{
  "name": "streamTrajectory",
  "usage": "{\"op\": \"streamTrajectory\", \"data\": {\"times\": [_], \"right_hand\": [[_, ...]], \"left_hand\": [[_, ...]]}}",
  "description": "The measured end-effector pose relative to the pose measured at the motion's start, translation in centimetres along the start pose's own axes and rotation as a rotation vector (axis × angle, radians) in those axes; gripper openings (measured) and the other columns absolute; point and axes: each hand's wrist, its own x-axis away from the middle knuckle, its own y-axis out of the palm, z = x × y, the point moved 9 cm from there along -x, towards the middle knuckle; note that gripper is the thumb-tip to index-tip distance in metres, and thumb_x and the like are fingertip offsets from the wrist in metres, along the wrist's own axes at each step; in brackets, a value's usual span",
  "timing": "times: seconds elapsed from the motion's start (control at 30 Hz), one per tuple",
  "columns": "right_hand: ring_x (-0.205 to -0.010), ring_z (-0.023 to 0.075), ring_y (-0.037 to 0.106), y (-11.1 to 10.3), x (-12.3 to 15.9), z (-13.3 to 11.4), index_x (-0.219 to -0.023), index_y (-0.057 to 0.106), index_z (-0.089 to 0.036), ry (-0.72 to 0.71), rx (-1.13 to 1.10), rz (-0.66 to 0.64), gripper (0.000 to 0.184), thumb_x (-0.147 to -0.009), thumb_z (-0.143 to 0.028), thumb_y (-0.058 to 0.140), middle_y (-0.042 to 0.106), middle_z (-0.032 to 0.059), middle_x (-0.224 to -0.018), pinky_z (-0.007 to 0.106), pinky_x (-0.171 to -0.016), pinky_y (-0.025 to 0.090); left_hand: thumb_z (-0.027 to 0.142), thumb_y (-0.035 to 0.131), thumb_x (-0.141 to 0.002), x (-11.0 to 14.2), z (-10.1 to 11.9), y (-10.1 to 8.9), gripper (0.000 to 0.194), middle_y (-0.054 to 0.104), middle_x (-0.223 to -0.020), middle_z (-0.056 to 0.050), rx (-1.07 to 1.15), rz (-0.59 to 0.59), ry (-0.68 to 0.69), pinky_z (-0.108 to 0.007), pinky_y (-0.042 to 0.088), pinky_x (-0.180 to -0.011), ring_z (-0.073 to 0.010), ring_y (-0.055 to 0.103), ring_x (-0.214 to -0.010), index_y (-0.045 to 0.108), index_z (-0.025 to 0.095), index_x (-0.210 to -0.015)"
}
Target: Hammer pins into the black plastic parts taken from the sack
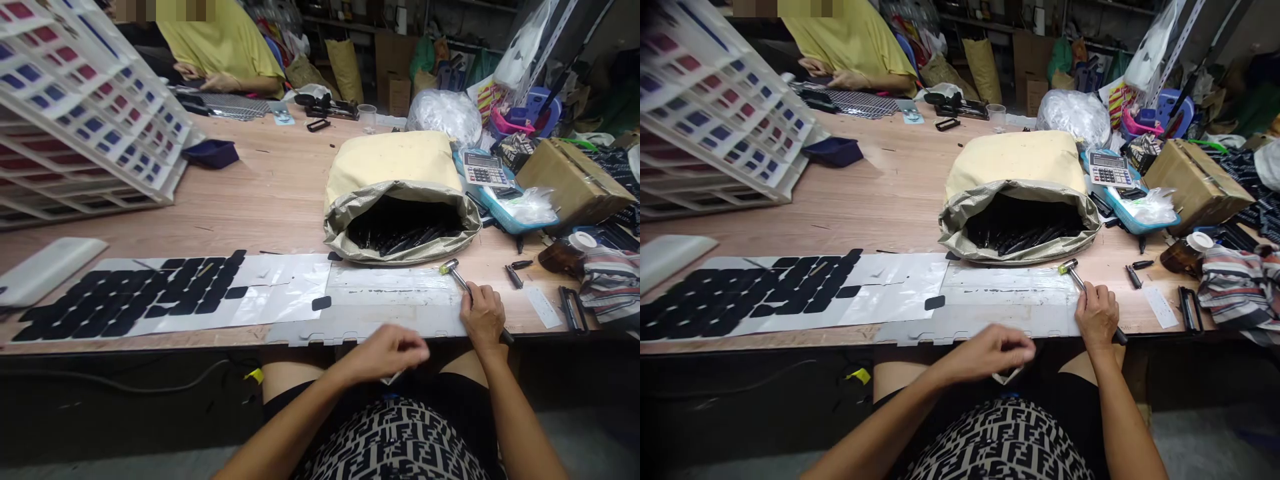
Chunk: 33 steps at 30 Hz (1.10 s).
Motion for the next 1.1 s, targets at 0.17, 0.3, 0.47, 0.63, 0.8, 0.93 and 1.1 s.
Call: {"op": "streamTrajectory", "data": {"times": [0.17,0.3,0.47,0.63,0.8,0.93,1.1], "right_hand": [[-0.083,0.0205,0.047,-0.3,0.0,-0.1,-0.112,0.067,-0.021,-0.011,0.002,0.036,0.026,-0.092,-0.025,0.051,0.060,0.0061,-0.090,0.032,-0.072,0.032],[-0.083,0.0203,0.047,-0.4,0.1,0.0,-0.111,0.068,-0.021,0.000,-0.004,0.038,0.025,-0.092,-0.025,0.052,0.060,0.0060,-0.090,0.032,-0.072,0.033],[-0.084,0.0207,0.046,-0.2,0.1,0.1,-0.111,0.068,-0.021,0.019,-0.015,0.012,0.025,-0.092,-0.024,0.051,0.060,0.0065,-0.091,0.033,-0.073,0.033],[-0.085,0.0209,0.046,-0.1,0.1,0.2,-0.112,0.068,-0.021,0.036,-0.014,0.001,0.026,-0.093,-0.025,0.051,0.061,0.0065,-0.091,0.033,-0.073,0.033],[-0.086,0.0208,0.047,0.3,0.1,0.3,-0.113,0.068,-0.021,0.032,-0.006,-0.016,0.027,-0.094,-0.026,0.050,0.061,0.0066,-0.093,0.032,-0.073,0.033],[-0.086,0.0213,0.050,0.6,0.0,0.6,-0.115,0.069,-0.021,0.008,0.010,-0.018,0.028,-0.094,-0.028,0.051,0.062,0.0068,-0.093,0.033,-0.073,0.036],[-0.088,0.0222,0.057,-0.7,-0.2,0.1,-0.120,0.068,-0.018,0.034,-0.233,0.023,0.033,-0.097,-0.029,0.047,0.066,0.0086,-0.092,0.034,-0.077,0.045]], "left_hand": [[0.030,0.062,-0.088,-7.3,5.6,-11.9,0.025,0.067,-0.091,-0.005,-0.420,0.755,0.106,-0.030,0.048,-0.072,-0.0182,0.061,-0.080,0.072,0.019,-0.109],[0.025,0.068,-0.084,-13.0,5.6,-15.1,0.023,0.061,-0.104,-0.008,-0.659,0.875,0.052,-0.033,0.049,-0.082,-0.0236,0.061,-0.098,0.071,0.019,-0.106],[0.027,0.070,-0.084,-14.8,5.3,-15.6,0.015,0.060,-0.104,-0.006,-0.658,0.826,0.051,-0.033,0.048,-0.083,-0.0238,0.059,-0.099,0.072,0.022,-0.097],[0.029,0.066,-0.088,-8.7,7.2,-14.4,0.016,0.065,-0.099,-0.004,-0.633,0.802,0.272,-0.033,0.045,-0.085,-0.0207,0.057,-0.093,0.070,0.020,-0.101],[0.029,0.068,-0.085,-2.3,2.4,-11.3,0.014,0.067,-0.090,-0.002,-0.550,0.582,0.256,-0.033,0.044,-0.077,-0.0201,0.055,-0.087,0.070,0.021,-0.096],[0.028,0.071,-0.083,-0.7,-2.1,-10.2,0.018,0.066,-0.089,-0.003,-0.475,0.615,0.193,-0.034,0.045,-0.080,-0.0216,0.054,-0.090,0.073,0.022,-0.100],[0.029,0.075,-0.081,-1.4,-3.1,-10.4,0.020,0.064,-0.088,-0.003,-0.463,0.665,0.167,-0.035,0.046,-0.080,-0.0218,0.053,-0.090,0.075,0.024,-0.101]]}}
